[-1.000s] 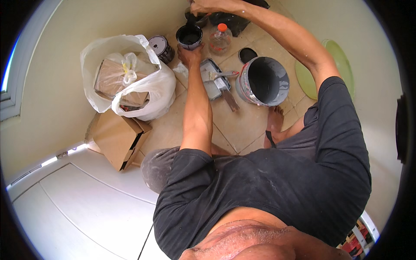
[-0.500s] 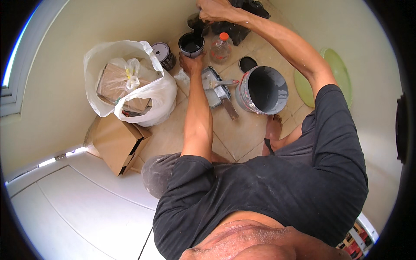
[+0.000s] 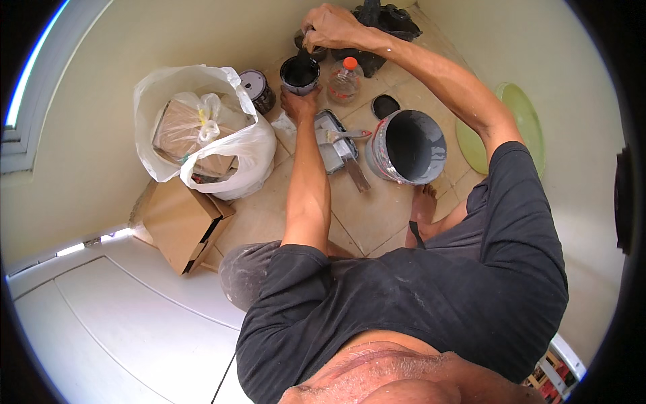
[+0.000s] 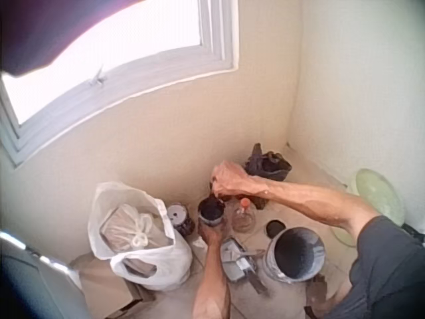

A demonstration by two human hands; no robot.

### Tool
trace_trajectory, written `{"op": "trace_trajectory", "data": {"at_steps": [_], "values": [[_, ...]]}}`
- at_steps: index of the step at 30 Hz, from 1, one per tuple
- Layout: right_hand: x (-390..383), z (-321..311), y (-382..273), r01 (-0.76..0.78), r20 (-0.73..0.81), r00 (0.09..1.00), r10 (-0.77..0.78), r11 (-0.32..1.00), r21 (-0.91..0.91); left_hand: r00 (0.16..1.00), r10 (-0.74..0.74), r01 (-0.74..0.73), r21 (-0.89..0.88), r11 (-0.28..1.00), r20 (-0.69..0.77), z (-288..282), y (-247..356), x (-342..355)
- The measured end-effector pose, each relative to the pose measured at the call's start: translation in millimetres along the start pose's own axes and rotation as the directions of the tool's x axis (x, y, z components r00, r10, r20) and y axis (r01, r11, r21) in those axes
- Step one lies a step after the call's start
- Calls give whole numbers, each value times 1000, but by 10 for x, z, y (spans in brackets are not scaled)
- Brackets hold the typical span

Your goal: The person opens a small paint can and stirs the contents with a stick. They then walk from an indoor tiled area to an outdoor patio while holding the can and continuing to mix the paint.

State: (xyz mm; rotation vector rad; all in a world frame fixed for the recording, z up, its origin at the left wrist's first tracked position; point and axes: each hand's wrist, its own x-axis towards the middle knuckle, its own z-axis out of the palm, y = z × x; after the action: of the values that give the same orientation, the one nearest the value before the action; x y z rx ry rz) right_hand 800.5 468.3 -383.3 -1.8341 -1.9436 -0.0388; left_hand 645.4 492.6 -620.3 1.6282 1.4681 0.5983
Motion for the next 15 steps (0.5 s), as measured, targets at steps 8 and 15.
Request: {"op": "trace_trajectory", "data": {"at_steps": [8,15], "values": [[10,79,687,329,9,917,-398,745,-580,999,40,-40,-10,999,-10,69,145,-116],[36,-144,53,72,38,997,-64,959,-273,999,9,-9,13,1000,-53,-8,24,-59]]}}
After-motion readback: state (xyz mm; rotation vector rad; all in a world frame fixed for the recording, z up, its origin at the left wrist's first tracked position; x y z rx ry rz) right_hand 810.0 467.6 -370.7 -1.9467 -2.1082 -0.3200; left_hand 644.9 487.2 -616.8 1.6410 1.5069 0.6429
